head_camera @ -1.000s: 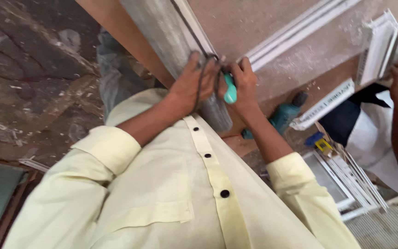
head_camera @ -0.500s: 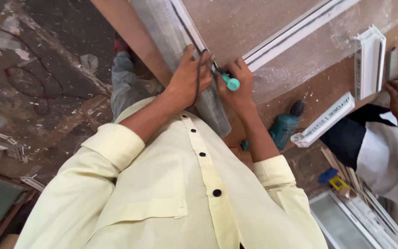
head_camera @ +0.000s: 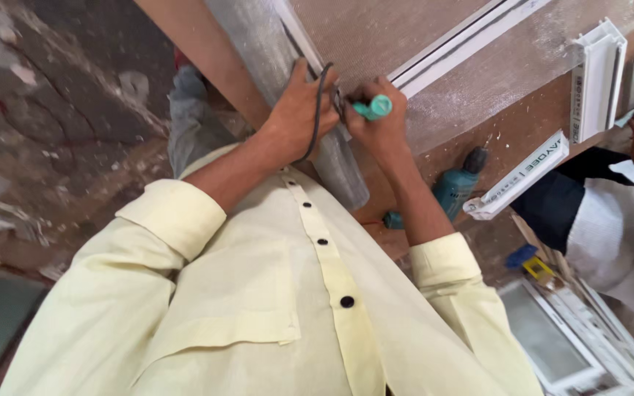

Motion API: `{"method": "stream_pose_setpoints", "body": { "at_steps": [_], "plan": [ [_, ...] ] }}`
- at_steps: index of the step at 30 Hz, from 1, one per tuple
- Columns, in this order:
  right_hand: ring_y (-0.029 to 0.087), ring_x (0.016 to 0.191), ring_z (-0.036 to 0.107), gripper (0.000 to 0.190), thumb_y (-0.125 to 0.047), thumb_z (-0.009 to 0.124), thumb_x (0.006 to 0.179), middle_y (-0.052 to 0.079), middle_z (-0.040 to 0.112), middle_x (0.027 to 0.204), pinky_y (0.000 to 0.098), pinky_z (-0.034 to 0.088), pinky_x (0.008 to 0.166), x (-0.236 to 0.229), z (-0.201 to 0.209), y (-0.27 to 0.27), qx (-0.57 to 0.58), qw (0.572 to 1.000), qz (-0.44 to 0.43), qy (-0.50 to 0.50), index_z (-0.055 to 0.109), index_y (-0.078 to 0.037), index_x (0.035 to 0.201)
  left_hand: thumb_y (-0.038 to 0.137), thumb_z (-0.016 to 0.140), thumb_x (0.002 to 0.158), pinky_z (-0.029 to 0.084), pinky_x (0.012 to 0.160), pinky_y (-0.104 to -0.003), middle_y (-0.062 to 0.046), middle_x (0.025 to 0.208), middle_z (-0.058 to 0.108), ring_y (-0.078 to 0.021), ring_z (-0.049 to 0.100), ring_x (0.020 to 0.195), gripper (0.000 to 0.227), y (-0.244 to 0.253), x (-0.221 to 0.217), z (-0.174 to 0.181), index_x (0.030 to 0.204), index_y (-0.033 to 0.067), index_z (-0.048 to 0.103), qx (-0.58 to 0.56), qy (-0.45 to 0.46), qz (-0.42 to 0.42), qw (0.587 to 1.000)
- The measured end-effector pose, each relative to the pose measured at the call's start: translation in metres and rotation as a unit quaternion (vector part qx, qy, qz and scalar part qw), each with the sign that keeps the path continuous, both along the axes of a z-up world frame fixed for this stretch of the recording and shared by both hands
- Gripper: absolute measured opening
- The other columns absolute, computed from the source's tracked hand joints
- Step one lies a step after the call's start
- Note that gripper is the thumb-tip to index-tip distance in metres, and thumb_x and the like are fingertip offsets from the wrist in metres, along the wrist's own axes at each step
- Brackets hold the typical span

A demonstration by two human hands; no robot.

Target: The person secures a mesh screen into a white window frame using a handheld roller tool. They roll the tool along the frame edges to press the screen into the groove, working along the sides and corners of the frame.

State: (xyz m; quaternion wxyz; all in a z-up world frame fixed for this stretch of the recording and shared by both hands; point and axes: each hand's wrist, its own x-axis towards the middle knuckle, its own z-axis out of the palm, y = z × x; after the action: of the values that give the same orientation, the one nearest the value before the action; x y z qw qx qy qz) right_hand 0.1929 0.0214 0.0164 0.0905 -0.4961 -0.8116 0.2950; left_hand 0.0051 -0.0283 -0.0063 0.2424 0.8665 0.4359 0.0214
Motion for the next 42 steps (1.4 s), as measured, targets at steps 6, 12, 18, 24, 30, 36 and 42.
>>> {"method": "stream_pose_setpoints", "body": {
  "at_steps": [6, 12, 18, 24, 30, 36, 42],
  "plan": [
    [0.034, 0.069, 0.061, 0.015, -0.005, 0.082, 0.075, 0.018, 0.059, 0.079, 0.0433, 0.047, 0.060, -0.022, 0.002, -0.005, 0.019, 0.999, -0.021, -0.028, 0.069, -0.001, 0.083, 0.030, 0.062, 0.085, 0.031, 0.105, -0.067, -0.009, 0.098, 0.074, -0.0332, 0.044, 0.135, 0.022, -0.002, -0.005, -0.009, 0.089, 0.0133, 0.076, 0.094, -0.139, 0.096, 0.981],
    [0.025, 0.061, 0.066, 0.019, -0.012, 0.085, 0.076, 0.008, 0.064, 0.067, 0.0367, 0.051, 0.056, -0.013, 0.004, 0.029, -0.159, 0.977, -0.123, -0.064, 0.068, -0.003, 0.079, 0.030, 0.061, 0.086, 0.029, 0.109, -0.065, -0.016, 0.116, 0.071, -0.0341, 0.044, 0.137, 0.028, -0.006, -0.009, -0.010, 0.099, 0.0104, 0.076, 0.041, -0.090, 0.026, 0.995],
    [0.027, 0.069, 0.064, 0.028, -0.003, 0.082, 0.074, 0.018, 0.066, 0.077, 0.0347, 0.049, 0.063, -0.014, 0.003, 0.011, -0.046, 0.999, 0.013, -0.018, 0.079, 0.001, 0.102, 0.036, 0.069, 0.071, 0.028, 0.112, -0.060, -0.015, 0.137, 0.065, -0.0289, 0.043, 0.135, 0.062, -0.001, -0.011, -0.002, 0.123, 0.0013, 0.073, 0.100, -0.005, 0.060, 0.993],
    [0.011, 0.077, 0.068, 0.006, -0.006, 0.074, 0.092, 0.006, 0.073, 0.085, 0.0272, 0.053, 0.068, 0.009, 0.003, -0.027, -0.228, 0.949, -0.203, 0.078, 0.070, -0.002, 0.094, 0.038, 0.077, 0.064, 0.028, 0.110, -0.064, -0.018, 0.140, 0.061, -0.0322, 0.041, 0.140, 0.071, 0.000, -0.016, -0.005, 0.123, -0.0004, 0.069, 0.006, -0.030, 0.026, 0.999],
    [0.010, 0.068, 0.061, 0.013, -0.005, 0.079, 0.086, 0.005, 0.066, 0.076, 0.0294, 0.048, 0.060, 0.033, 0.008, -0.028, -0.129, 0.982, -0.137, 0.019, 0.068, 0.001, 0.090, 0.044, 0.077, 0.055, 0.029, 0.108, -0.062, -0.017, 0.143, 0.060, -0.0298, 0.042, 0.136, 0.090, 0.003, -0.007, 0.005, 0.130, -0.0043, 0.066, 0.034, 0.006, 0.018, 0.999],
    [0.019, 0.067, 0.063, 0.014, -0.006, 0.081, 0.084, 0.013, 0.066, 0.078, 0.0333, 0.049, 0.060, 0.008, 0.002, -0.010, -0.086, 0.994, -0.058, -0.032, 0.069, 0.001, 0.088, 0.040, 0.074, 0.066, 0.028, 0.110, -0.063, -0.018, 0.142, 0.060, -0.0333, 0.040, 0.139, 0.072, -0.003, -0.014, 0.000, 0.124, -0.0012, 0.070, 0.030, -0.006, 0.016, 0.999],
    [0.026, 0.060, 0.066, 0.010, -0.006, 0.073, 0.083, 0.013, 0.066, 0.070, 0.0369, 0.050, 0.057, -0.026, 0.002, -0.005, -0.098, 0.989, -0.104, -0.037, 0.066, 0.001, 0.083, 0.035, 0.066, 0.081, 0.027, 0.113, -0.063, -0.019, 0.141, 0.062, -0.0344, 0.040, 0.141, 0.051, -0.005, -0.014, -0.004, 0.121, 0.0037, 0.074, 0.042, -0.034, 0.047, 0.997]
  ]
}}
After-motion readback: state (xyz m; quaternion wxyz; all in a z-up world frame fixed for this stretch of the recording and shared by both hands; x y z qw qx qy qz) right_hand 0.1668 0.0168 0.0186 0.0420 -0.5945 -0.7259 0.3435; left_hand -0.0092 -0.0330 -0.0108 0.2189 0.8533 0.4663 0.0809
